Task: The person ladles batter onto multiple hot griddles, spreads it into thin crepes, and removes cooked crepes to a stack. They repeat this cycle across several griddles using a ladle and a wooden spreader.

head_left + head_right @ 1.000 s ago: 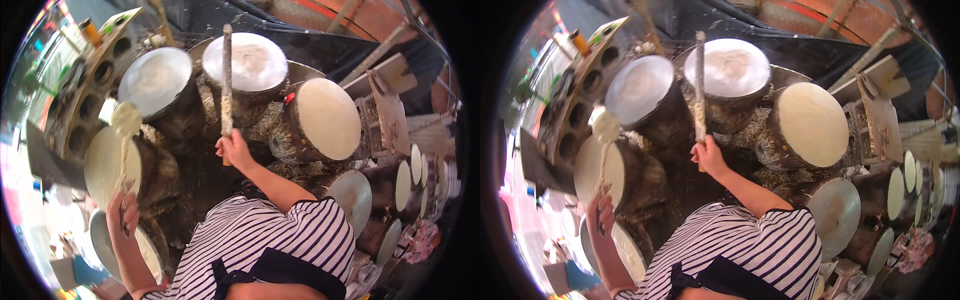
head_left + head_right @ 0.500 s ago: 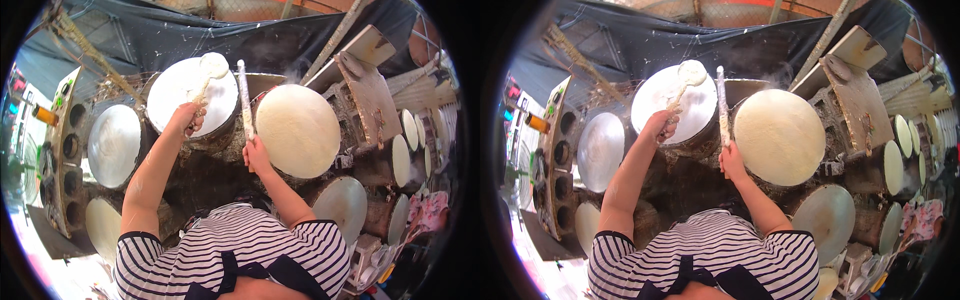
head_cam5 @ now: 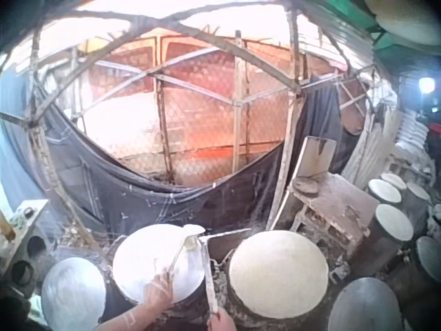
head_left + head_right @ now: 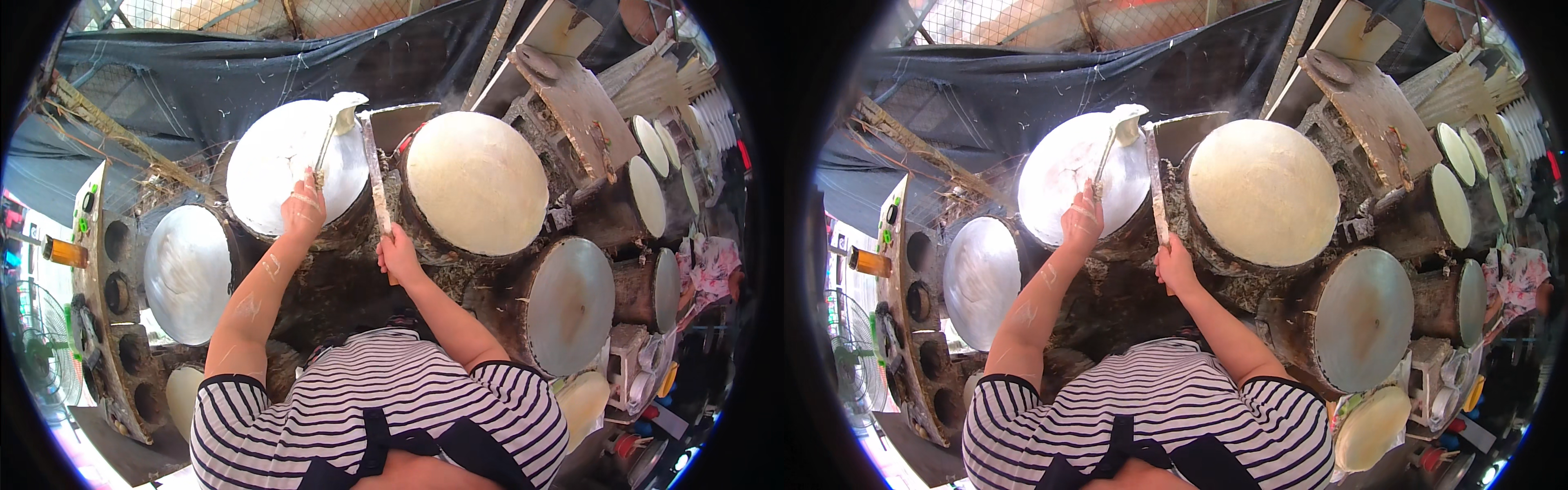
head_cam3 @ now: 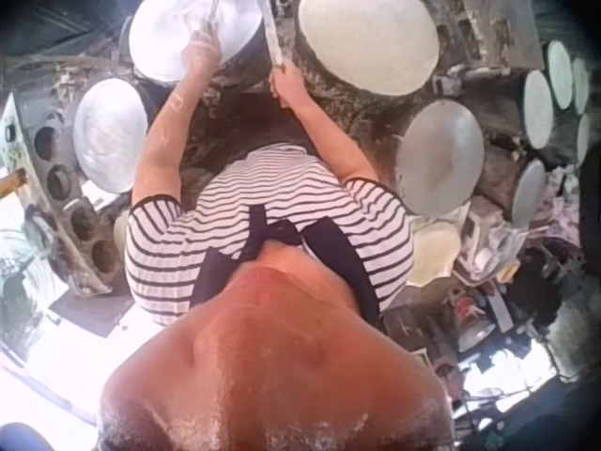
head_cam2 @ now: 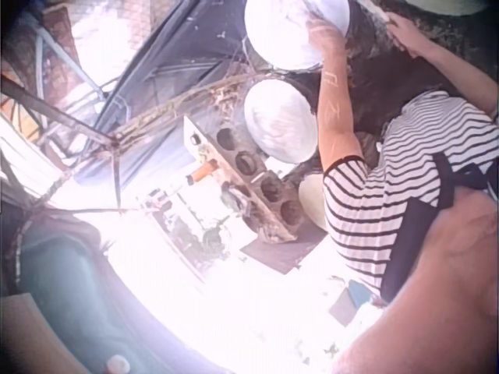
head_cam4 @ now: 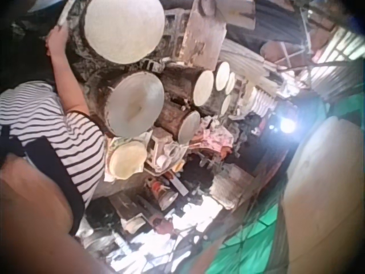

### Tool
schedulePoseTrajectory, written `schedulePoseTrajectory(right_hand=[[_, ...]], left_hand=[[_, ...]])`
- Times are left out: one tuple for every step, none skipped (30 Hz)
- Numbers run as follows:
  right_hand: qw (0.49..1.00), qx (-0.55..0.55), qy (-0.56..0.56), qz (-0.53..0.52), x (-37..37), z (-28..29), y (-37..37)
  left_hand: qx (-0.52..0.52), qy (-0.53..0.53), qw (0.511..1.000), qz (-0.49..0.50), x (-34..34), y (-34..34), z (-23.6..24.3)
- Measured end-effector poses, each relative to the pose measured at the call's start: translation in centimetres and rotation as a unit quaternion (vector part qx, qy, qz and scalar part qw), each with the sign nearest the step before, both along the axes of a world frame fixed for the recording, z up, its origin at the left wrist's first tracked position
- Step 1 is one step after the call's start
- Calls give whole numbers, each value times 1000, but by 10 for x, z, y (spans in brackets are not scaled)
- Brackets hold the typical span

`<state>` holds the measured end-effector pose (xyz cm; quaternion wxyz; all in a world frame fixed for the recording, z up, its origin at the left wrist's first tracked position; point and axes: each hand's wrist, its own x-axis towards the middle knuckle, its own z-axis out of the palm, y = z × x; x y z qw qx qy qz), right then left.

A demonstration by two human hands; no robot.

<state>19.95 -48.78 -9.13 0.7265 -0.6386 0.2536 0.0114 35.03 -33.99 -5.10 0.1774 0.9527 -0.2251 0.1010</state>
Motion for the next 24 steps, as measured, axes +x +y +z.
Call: schedulePoseTrajectory(right_hand=[[1000,-1,-2,0,2,3,4],[1000,-2,-4,-1,4,5,8],[1000,3,-4,-5,8,3,12],[1000,7,-7,-11,13,3,14],[1000,12,-9,-16,18,3,17],[1000,2,-12,-2,24,3,20],[1000,-10,-13,12,31,5,23],[999,-22,-15,27,37,7,25],[996,-76,-19,34,44,7,26],[990,-132,-48,25,46,-6,22],[979,-188,-77,15,47,-21,13],[973,-215,-84,9,50,-35,11],[966,-241,-90,3,53,-47,11],[959,-268,-96,-5,55,-55,10],[956,-278,-93,0,63,-62,14],[953,-288,-90,8,68,-60,20],[946,-296,-130,-5,74,-58,22],[943,-308,-123,-12,73,-55,20],[940,-321,-118,-19,73,-53,13],[936,-334,-112,-27,73,-50,9],[943,-308,-116,-37,73,-48,9],[940,-320,-116,-28,76,-44,11],[936,-332,-115,-18,81,-41,17],[932,-343,-115,-9,88,-39,23]], left_hand=[[11,-7,1000,2,0,4,5],[20,-24,1000,1,3,7,3],[28,-41,999,0,9,11,-1],[37,-60,997,-2,13,13,-1],[52,-61,997,7,15,14,-2],[68,-62,996,16,16,16,-3],[81,-61,995,26,18,17,-6],[70,-64,995,35,20,19,-10],[60,-67,995,45,23,21,-15],[51,-69,995,56,26,25,-20],[46,-60,995,68,27,28,-22],[41,-50,995,80,29,32,-23],[34,-41,994,93,31,34,-24],[26,-45,994,97,32,36,-26],[18,-49,993,102,33,37,-28],[10,-51,993,108,32,39,-28],[-1,-48,992,115,32,41,-28],[-13,-45,991,122,31,41,-28],[-25,-43,990,129,32,41,-26],[-36,-34,989,137,32,44,-22],[-47,-26,988,146,31,47,-19],[-60,-16,987,151,30,46,-18],[-81,-16,985,149,31,46,-18],[-102,-17,984,147,31,46,-18]])
